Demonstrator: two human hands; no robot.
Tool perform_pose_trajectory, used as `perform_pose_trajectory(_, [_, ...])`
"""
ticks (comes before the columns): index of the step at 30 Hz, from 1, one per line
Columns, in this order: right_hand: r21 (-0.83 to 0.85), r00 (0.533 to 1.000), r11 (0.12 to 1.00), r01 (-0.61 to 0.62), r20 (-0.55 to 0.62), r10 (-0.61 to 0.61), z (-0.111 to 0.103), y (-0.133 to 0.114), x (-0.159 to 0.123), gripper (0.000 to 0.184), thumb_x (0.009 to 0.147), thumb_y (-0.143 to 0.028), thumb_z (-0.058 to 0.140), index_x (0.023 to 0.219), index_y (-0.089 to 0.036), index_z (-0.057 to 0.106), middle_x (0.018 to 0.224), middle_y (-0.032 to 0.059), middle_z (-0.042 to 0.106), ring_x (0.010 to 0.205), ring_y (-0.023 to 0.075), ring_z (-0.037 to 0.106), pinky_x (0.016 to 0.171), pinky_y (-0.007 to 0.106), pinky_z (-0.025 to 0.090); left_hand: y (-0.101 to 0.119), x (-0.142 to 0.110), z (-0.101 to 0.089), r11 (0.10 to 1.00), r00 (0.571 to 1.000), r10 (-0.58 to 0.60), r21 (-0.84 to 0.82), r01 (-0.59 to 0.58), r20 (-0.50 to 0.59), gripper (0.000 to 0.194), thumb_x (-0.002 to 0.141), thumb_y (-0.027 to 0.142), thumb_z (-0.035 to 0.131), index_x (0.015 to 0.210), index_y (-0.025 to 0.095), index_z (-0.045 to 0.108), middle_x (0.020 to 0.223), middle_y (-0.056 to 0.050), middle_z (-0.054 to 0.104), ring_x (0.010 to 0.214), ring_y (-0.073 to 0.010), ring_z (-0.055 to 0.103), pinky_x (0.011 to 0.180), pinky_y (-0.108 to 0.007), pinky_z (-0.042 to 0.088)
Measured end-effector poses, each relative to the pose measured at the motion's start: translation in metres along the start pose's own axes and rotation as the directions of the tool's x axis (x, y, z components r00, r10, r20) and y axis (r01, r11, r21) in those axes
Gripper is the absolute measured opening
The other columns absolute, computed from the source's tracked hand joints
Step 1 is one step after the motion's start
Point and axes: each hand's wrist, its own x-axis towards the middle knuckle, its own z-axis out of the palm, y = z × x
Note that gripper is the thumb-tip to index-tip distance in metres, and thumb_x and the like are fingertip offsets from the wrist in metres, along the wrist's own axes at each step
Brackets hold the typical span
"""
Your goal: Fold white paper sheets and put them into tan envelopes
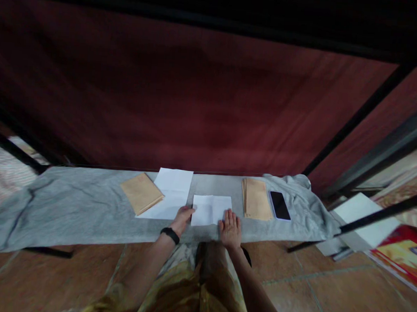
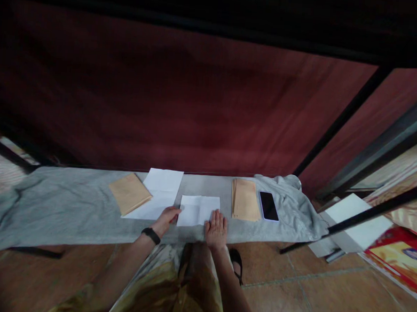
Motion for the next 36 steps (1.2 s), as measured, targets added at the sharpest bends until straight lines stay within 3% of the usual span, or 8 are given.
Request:
perform_pose_trajectory(8, [0.067, 0.999, 0.997, 0.045, -0.006, -0.044, -0.009, 0.001, -0.007, 0.056, 0.102, -0.033, 0.036, 0.153, -0.011, 0.041, 0.153, 0.0163, 0.048, 0.143, 0.029, 0.042, 0.119, 0.05, 0.027, 0.018, -0.016, 0.007, 0.982, 0.99, -0.139, -0.125, 0.142, 0.029, 0.032, 0.051, 0.029, 0.087, 0.068, 0.016, 0.064, 0.051, 0.003, 0.057, 0.051, -0.0141, 0.056, 0.048, -0.024, 0.033])
perform_pose_trajectory(11, [0.208, 0.991, 0.971, 0.118, 0.033, -0.127, -0.024, -0.012, -0.01, 0.063, 0.098, -0.036, 0.043, 0.156, -0.013, 0.035, 0.158, 0.0137, 0.043, 0.146, 0.0282, 0.038, 0.12, 0.049, 0.027, 0.025, -0.02, 0.017, 0.977, 0.989, -0.143, -0.157, 0.146, 0.033, 0.034, 0.053, 0.029, 0.087, 0.076, 0.017, 0.065, 0.06, 0.001, 0.063, 0.057, -0.0148, 0.059, 0.05, -0.024, 0.035])
perform_pose_trajectory(14, [0.449, 0.995, 0.893, 0.018, 0.078, -0.059, -0.044, -0.032, -0.001, 0.061, 0.097, -0.034, 0.042, 0.154, -0.015, 0.039, 0.157, 0.0127, 0.044, 0.144, 0.0263, 0.042, 0.12, 0.045, 0.031, 0.037, -0.024, 0.029, 0.973, 0.99, -0.124, -0.187, 0.135, 0.071, 0.039, 0.053, 0.03, 0.088, 0.084, 0.017, 0.067, 0.074, -0.002, 0.07, 0.068, -0.0173, 0.064, 0.056, -0.024, 0.041])
perform_pose_trajectory(16, [0.664, 0.99, 0.735, -0.14, 0.117, 0.082, -0.059, -0.043, 0.014, 0.055, 0.099, -0.036, 0.039, 0.148, -0.015, 0.049, 0.152, 0.0136, 0.051, 0.137, 0.0255, 0.05, 0.115, 0.042, 0.038, 0.046, -0.027, 0.036, 0.97, 0.987, -0.101, -0.21, 0.125, 0.122, 0.042, 0.056, 0.036, 0.088, 0.088, 0.018, 0.068, 0.085, -0.005, 0.073, 0.078, -0.0199, 0.068, 0.061, -0.026, 0.046])
perform_pose_trajectory(19, [0.904, 0.911, 0.242, -0.354, 0.275, 0.306, -0.08, -0.05, 0.042, 0.05, 0.095, -0.05, 0.049, 0.132, -0.019, 0.063, 0.128, 0.0114, 0.07, 0.12, 0.0272, 0.063, 0.107, 0.043, 0.046, 0.056, -0.03, 0.039, 0.96, 0.984, -0.052, -0.263, 0.096, 0.169, 0.045, 0.069, 0.053, 0.079, 0.097, 0.018, 0.07, 0.105, -0.01, 0.073, 0.097, -0.0229, 0.069, 0.072, -0.028, 0.051])
perform_pose_trajectory(26, [0.857, 0.853, -0.394, -0.332, 0.451, 0.262, -0.109, -0.049, 0.064, 0.047, 0.086, -0.057, 0.06, 0.115, -0.02, 0.064, 0.117, 0.007, 0.074, 0.104, 0.0245, 0.07, 0.091, 0.039, 0.057, 0.035, -0.039, 0.027, 0.948, 0.98, -0.173, -0.254, 0.194, 0.103, 0.048, 0.071, 0.048, 0.08, 0.108, 0.021, 0.066, 0.115, -0.01, 0.072, 0.103, -0.0271, 0.067, 0.071, -0.033, 0.053])
perform_pose_trajectory(29, [0.757, 0.786, -0.533, -0.377, 0.566, 0.248, -0.104, -0.048, 0.055, 0.039, 0.08, -0.049, 0.069, 0.109, -0.024, 0.064, 0.112, 0.0028, 0.075, 0.106, 0.0216, 0.069, 0.092, 0.035, 0.056, 0.022, -0.039, 0.026, 0.931, 0.976, -0.162, -0.305, 0.199, 0.144, 0.047, 0.065, 0.038, 0.083, 0.106, 0.02, 0.066, 0.108, -0.011, 0.075, 0.095, -0.0275, 0.07, 0.073, -0.036, 0.055])
perform_pose_trajectory(36, [0.591, 0.591, -0.42, -0.688, 0.793, 0.147, -0.077, -0.039, 0.015, 0.025, 0.079, -0.044, 0.068, 0.084, -0.021, 0.06, 0.077, 0.0066, 0.073, 0.075, 0.0228, 0.073, 0.069, 0.035, 0.058, 0.021, -0.017, 0.013, 0.988, 0.968, 0.152, -0.06, -0.143, 0.2, 0.042, 0.063, 0.025, 0.072, 0.103, 0.014, 0.068, 0.095, -0.009, 0.077, 0.088, -0.027, 0.071, 0.08, -0.037, 0.055])
